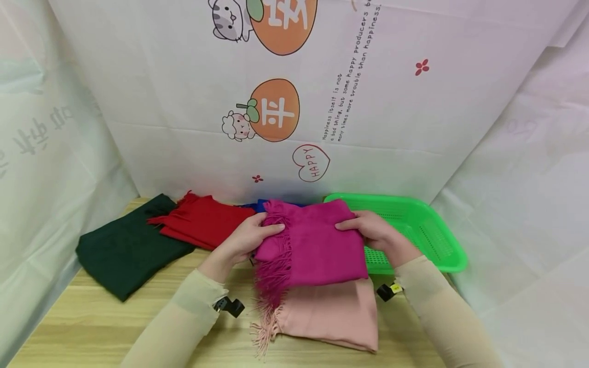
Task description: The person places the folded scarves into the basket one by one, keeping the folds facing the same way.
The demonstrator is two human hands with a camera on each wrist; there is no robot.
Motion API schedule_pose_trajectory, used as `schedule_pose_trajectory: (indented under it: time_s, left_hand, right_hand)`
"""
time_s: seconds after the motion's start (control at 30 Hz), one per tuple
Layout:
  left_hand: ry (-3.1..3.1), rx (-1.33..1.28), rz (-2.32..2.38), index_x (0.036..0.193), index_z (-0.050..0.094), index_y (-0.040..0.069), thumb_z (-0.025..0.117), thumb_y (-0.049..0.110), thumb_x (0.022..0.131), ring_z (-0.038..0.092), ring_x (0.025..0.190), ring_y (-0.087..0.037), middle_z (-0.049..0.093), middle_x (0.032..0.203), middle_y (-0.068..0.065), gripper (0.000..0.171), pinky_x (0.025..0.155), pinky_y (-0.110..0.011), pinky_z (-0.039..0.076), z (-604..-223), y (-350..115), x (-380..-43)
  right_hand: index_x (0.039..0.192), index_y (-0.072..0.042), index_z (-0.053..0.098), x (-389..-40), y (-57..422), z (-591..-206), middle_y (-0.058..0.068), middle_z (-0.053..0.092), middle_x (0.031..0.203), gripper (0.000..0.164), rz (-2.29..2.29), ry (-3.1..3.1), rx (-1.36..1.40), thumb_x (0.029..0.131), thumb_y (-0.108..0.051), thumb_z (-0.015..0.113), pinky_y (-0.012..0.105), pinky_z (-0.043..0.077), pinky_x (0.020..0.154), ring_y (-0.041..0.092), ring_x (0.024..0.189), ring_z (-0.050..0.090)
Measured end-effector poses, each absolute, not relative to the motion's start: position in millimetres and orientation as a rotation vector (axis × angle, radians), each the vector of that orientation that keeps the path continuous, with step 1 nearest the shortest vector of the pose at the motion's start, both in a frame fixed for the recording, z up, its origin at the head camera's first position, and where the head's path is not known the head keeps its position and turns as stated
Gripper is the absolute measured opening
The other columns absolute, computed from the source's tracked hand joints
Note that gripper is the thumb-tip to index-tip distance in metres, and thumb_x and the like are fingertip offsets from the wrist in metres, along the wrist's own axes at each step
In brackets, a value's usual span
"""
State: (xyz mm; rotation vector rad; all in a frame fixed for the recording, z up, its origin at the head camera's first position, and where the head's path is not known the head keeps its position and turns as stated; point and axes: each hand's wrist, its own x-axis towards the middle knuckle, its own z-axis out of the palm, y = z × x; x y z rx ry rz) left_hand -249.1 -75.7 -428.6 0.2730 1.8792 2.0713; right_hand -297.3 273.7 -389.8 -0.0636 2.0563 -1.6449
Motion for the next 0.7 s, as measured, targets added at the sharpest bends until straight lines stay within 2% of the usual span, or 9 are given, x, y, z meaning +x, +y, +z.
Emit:
schedule_pose_trajectory:
  time_s: [0.4, 0.7]
  left_hand:
    - [1.946, 0.334, 2.036, 0.151, 0.057, 0.004, 0.073, 0.024, 0.111, 0.076, 0.111, -0.020, 0.074, 0.132, -0.014, 0.048, 0.094, -0.035, 0.064, -429.4, -47.5, -259.8]
    - [1.975, 0.350, 2.018, 0.151, 0.058, 0.005, 0.072, 0.027, 0.111, 0.077, 0.107, -0.019, 0.075, 0.130, -0.013, 0.047, 0.090, -0.035, 0.064, -426.1, -32.0, -265.7]
  right_hand:
    - [0.156, 0.008, 0.051, -302.2, 303.3, -389.8, 0.010, 0.079, 0.117, 0.060, -1.646, 2.064, -0.040, 0.107, -0.016, 0.075, 0.040, 0.067, 0.088, 0.024, 0.099, 0.081]
    - [0.155, 0.007, 0.051, -306.0, 318.3, -388.8, 0.009, 0.080, 0.114, 0.058, -1.647, 2.064, -0.030, 0.108, -0.018, 0.074, 0.042, 0.067, 0.088, 0.024, 0.098, 0.081]
